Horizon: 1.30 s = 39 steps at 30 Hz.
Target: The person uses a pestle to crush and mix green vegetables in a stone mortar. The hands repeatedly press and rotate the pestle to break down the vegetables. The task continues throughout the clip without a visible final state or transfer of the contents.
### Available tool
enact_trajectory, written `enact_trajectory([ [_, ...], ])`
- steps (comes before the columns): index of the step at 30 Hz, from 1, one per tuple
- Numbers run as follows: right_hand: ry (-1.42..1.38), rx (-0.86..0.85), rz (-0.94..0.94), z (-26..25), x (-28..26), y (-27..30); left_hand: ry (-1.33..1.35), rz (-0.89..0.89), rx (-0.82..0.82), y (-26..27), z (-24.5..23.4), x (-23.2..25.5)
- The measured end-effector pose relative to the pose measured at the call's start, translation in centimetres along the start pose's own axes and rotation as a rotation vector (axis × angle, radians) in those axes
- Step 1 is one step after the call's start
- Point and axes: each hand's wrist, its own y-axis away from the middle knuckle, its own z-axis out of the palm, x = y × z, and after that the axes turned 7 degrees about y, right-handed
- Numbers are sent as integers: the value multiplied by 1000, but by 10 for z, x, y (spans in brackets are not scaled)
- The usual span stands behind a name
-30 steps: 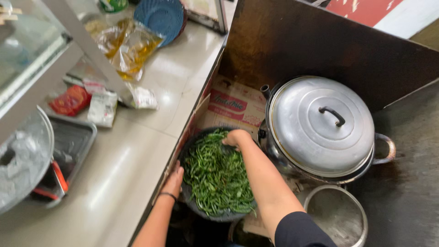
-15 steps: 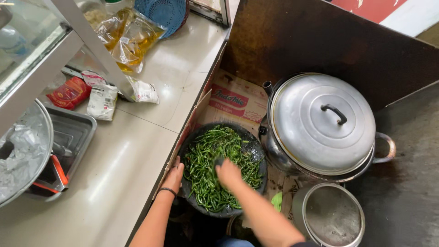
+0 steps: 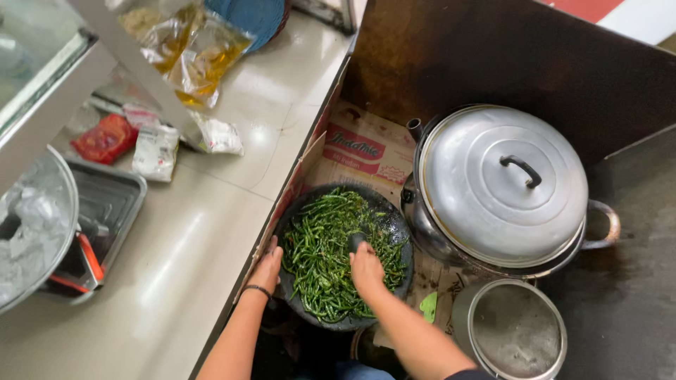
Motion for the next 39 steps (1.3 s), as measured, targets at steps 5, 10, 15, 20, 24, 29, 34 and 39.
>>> enact_trajectory([
  [5, -132, -175, 6, -29, 21, -73, 49, -3, -1, 3, 2, 5],
  [10, 48, -277, 106, -19, 21, 26, 89, 18, 76, -1, -8, 4],
  [15, -115, -242, 31, -48, -5, -64, 94, 15, 68, -1, -9, 8],
  [20, 7, -405, 15, -82, -2, -170, 53, -17, 11, -3, -2, 4],
  [24, -102, -73, 78, -4, -26, -21, 1, -36, 12, -4, 3, 1],
  [29, -41, -167, -34, -5, -10, -104, 108, -27, 147, 6, 15, 2],
  [34, -79, -390, 19, -55, -29, -166, 7, -61, -5, 12, -14, 24],
  [39, -165, -205, 152, -19, -77, -6, 72, -42, -36, 1, -30, 17],
])
